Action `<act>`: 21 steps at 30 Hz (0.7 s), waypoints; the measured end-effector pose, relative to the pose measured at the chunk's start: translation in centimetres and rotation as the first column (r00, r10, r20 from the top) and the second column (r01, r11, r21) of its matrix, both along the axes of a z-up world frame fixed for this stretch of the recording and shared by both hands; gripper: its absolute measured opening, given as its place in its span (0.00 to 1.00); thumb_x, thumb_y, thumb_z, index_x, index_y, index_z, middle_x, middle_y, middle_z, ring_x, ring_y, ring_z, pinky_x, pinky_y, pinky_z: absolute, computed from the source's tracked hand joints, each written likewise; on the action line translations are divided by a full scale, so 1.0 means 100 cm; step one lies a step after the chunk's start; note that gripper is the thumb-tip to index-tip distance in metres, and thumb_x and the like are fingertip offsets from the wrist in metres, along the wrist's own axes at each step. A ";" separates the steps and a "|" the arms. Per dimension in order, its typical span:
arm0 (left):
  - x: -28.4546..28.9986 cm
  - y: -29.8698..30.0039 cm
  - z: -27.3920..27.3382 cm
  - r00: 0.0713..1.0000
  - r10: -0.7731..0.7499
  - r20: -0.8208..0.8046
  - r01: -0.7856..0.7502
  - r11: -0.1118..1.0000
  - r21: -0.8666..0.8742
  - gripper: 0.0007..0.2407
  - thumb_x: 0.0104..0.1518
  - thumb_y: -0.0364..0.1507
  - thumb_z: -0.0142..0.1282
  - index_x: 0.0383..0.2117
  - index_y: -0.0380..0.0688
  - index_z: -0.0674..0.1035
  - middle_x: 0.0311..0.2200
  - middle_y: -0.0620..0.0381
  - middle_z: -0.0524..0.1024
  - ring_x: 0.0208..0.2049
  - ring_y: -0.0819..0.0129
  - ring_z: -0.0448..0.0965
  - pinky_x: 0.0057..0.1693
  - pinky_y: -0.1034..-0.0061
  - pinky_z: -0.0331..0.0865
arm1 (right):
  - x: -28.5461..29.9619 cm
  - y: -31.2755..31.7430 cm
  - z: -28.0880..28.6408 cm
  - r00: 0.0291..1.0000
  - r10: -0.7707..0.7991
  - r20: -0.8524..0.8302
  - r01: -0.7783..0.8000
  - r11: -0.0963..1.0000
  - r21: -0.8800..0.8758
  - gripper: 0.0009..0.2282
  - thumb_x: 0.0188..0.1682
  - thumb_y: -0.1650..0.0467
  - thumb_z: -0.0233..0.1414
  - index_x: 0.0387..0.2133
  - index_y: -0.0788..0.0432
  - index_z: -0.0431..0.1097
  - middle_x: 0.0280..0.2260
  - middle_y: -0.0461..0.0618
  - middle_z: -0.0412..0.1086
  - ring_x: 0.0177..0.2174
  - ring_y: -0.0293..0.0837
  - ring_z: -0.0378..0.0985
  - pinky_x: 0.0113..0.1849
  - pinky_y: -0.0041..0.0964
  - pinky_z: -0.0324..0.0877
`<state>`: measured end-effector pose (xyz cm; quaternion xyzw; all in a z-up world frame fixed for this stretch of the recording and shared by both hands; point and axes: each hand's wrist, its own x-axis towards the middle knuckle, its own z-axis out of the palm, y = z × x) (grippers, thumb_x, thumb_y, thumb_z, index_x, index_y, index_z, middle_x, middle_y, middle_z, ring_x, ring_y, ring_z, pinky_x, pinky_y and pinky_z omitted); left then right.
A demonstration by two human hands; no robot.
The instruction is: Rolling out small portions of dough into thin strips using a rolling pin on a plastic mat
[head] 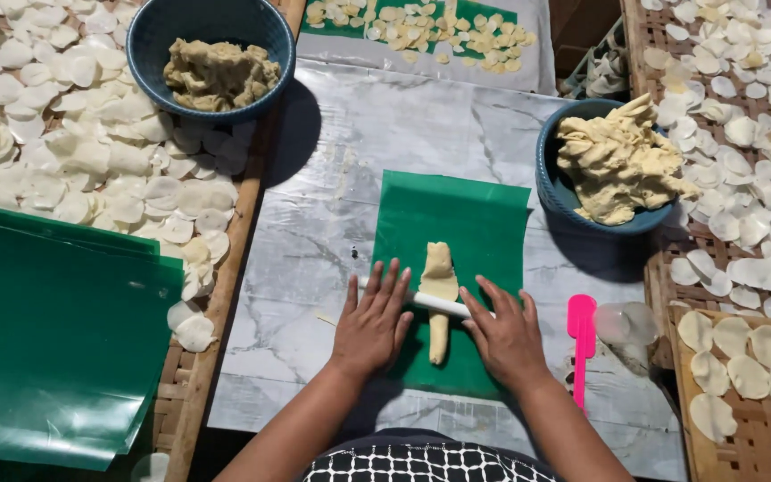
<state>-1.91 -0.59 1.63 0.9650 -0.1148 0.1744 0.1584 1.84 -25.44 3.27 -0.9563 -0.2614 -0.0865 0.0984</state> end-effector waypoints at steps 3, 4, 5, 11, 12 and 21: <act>0.027 -0.010 -0.007 0.998 0.049 -0.032 -0.049 0.999 -0.010 0.24 0.67 0.37 0.40 0.68 0.40 0.63 0.71 0.50 0.59 0.72 0.55 0.54 0.72 0.56 0.45 | 0.003 0.002 -0.016 0.997 -0.070 0.009 0.071 0.993 -0.095 0.28 0.52 0.54 0.43 0.66 0.48 0.57 0.70 0.51 0.49 0.67 0.52 0.51 0.59 0.79 0.40; 0.035 -0.013 -0.012 0.999 0.044 -0.028 -0.044 0.999 -0.011 0.24 0.67 0.37 0.40 0.68 0.40 0.63 0.71 0.50 0.59 0.72 0.55 0.54 0.72 0.56 0.45 | 0.013 0.006 -0.018 0.997 -0.075 0.013 0.076 0.993 -0.095 0.28 0.52 0.54 0.43 0.66 0.48 0.57 0.70 0.51 0.49 0.67 0.52 0.51 0.59 0.79 0.40; 0.043 -0.015 -0.018 0.995 0.088 -0.042 -0.087 0.996 0.033 0.24 0.66 0.37 0.41 0.67 0.38 0.65 0.69 0.48 0.61 0.71 0.53 0.56 0.72 0.55 0.44 | 0.022 0.010 -0.021 0.990 -0.133 0.057 0.139 0.983 -0.117 0.28 0.52 0.53 0.43 0.65 0.48 0.59 0.70 0.50 0.50 0.68 0.52 0.51 0.58 0.82 0.39; 0.047 -0.013 -0.026 0.970 0.161 -0.182 -0.153 0.986 0.060 0.27 0.67 0.42 0.36 0.67 0.37 0.61 0.71 0.42 0.52 0.73 0.46 0.46 0.72 0.48 0.35 | 0.031 0.013 -0.026 0.953 -0.248 0.174 0.240 0.968 0.065 0.23 0.52 0.54 0.49 0.54 0.54 0.67 0.61 0.54 0.57 0.58 0.53 0.60 0.61 0.75 0.36; 0.039 -0.012 -0.023 0.976 0.171 -0.132 -0.159 0.982 0.101 0.28 0.66 0.42 0.36 0.69 0.35 0.57 0.73 0.38 0.44 0.75 0.46 0.38 0.71 0.43 0.29 | 0.023 0.012 -0.016 0.961 -0.210 0.179 0.193 0.975 0.106 0.16 0.50 0.59 0.54 0.46 0.55 0.70 0.52 0.51 0.63 0.49 0.52 0.67 0.64 0.65 0.42; -0.061 -0.022 -0.042 0.996 -0.049 -0.070 0.058 0.988 0.144 0.36 0.58 0.57 0.45 0.72 0.59 0.58 0.74 0.40 0.43 0.74 0.36 0.35 0.70 0.40 0.33 | 0.048 0.000 0.022 0.986 0.022 0.165 -0.034 0.997 0.072 0.22 0.44 0.70 0.57 0.55 0.46 0.68 0.33 0.43 0.69 0.35 0.45 0.72 0.56 0.56 0.55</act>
